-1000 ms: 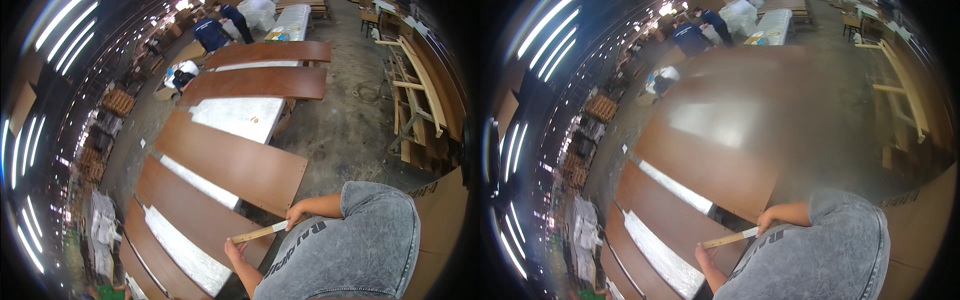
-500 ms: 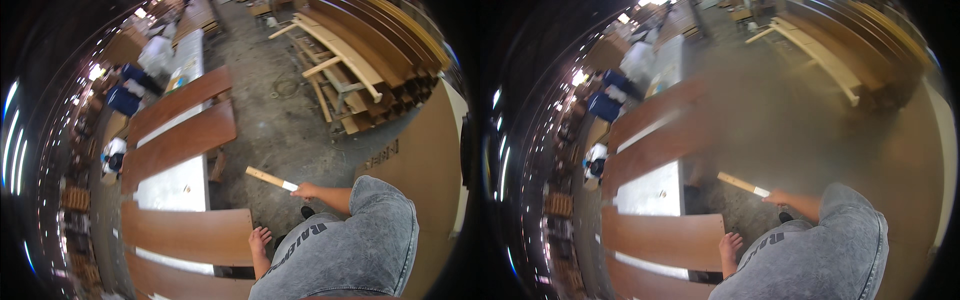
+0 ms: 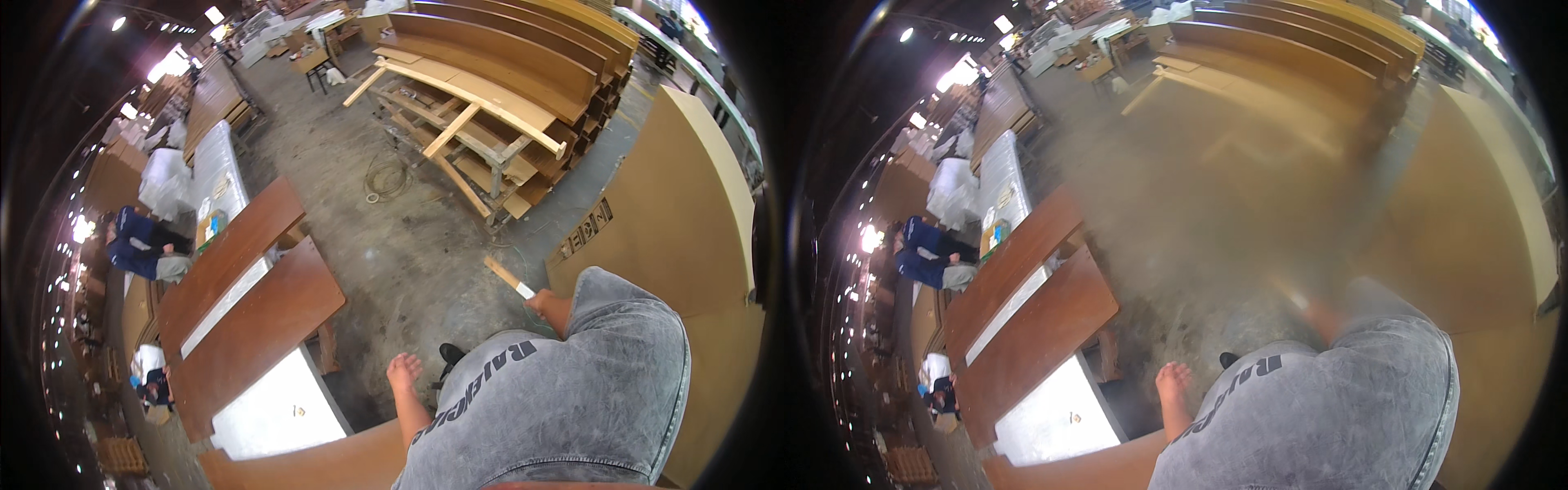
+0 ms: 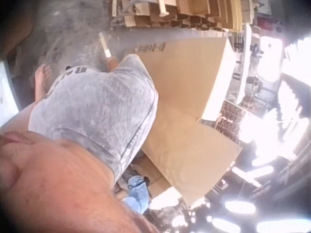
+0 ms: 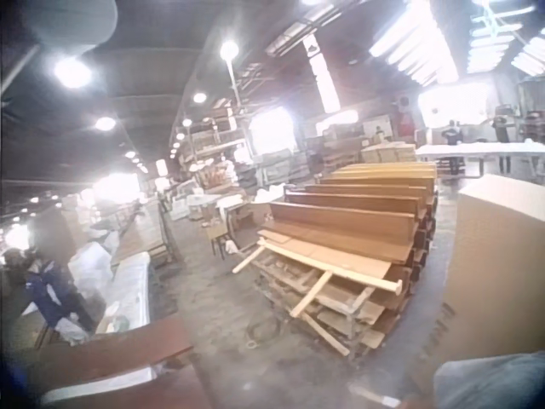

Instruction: The person measures a curved wooden panel with a wooden ruler, then rubs the surface with a small block. They flip the panel over and continue rubbing the other side. The person then lifts and repositions the panel on the workbench.

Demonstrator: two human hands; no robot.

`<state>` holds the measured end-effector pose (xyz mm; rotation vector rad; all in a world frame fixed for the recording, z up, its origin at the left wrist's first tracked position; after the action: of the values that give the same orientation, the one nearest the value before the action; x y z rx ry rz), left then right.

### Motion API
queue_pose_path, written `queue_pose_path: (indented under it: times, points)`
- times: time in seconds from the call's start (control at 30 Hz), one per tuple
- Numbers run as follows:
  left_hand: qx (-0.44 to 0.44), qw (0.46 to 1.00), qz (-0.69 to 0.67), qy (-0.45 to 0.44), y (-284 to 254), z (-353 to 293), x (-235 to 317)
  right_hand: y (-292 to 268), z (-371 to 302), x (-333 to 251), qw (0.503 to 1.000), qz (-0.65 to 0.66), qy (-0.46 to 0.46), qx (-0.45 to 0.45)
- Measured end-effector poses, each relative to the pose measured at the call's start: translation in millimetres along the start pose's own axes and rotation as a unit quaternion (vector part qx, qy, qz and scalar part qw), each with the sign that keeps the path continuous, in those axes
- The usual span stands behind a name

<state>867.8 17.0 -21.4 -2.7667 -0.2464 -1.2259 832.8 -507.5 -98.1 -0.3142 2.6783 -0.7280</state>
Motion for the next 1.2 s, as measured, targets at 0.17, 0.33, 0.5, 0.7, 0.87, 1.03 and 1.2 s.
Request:
queue_pose_path:
  times: [0.17, 0.33, 0.5, 0.7, 0.87, 1.03, 1.2]
  points:
    - [-0.052, 0.998, 0.038, -0.002, 10.5, 64.3, 53.7, 13.5, -13.8, -43.7, 0.992, -0.060, -0.103, 0.038]
    - [-0.065, 0.993, 0.100, -0.021, 22.6, 113.6, 104.2, -7.3, -72.2, -194.5, 0.953, 0.118, -0.275, 0.047]
    - [-0.051, 0.993, 0.106, -0.019, 52.4, 159.4, 160.8, -113.2, -98.5, -377.4, 0.849, 0.242, -0.454, 0.120]
    - [-0.001, 0.999, 0.053, 0.010, 97.1, 188.1, 217.2, -255.2, -40.0, -573.1, 0.810, 0.068, -0.499, 0.301]
    - [0.049, 0.993, 0.098, -0.049, 115.5, 201.4, 191.5, -296.1, 51.1, -681.5, 0.829, 0.033, -0.447, 0.335]
    - [0.109, 0.988, 0.051, -0.095, 99.8, 170.5, 109.5, -299.8, 100.9, -714.5, 0.810, -0.058, -0.411, 0.414]
    - [0.126, 0.971, 0.161, -0.127, 100.2, 125.9, 31.4, -287.8, 114.9, -721.8, 0.764, -0.198, -0.414, 0.454]
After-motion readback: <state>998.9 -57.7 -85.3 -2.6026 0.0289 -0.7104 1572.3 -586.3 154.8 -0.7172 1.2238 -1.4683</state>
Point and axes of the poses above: each hand's wrist, its own z-axis towards the middle knuckle, its own y-axis out of the palm, x = y × z, the point moved 6 cm from there along z, towards the middle knuckle, and after that the axes turned 6 degrees about z, right-handed, at the moved point
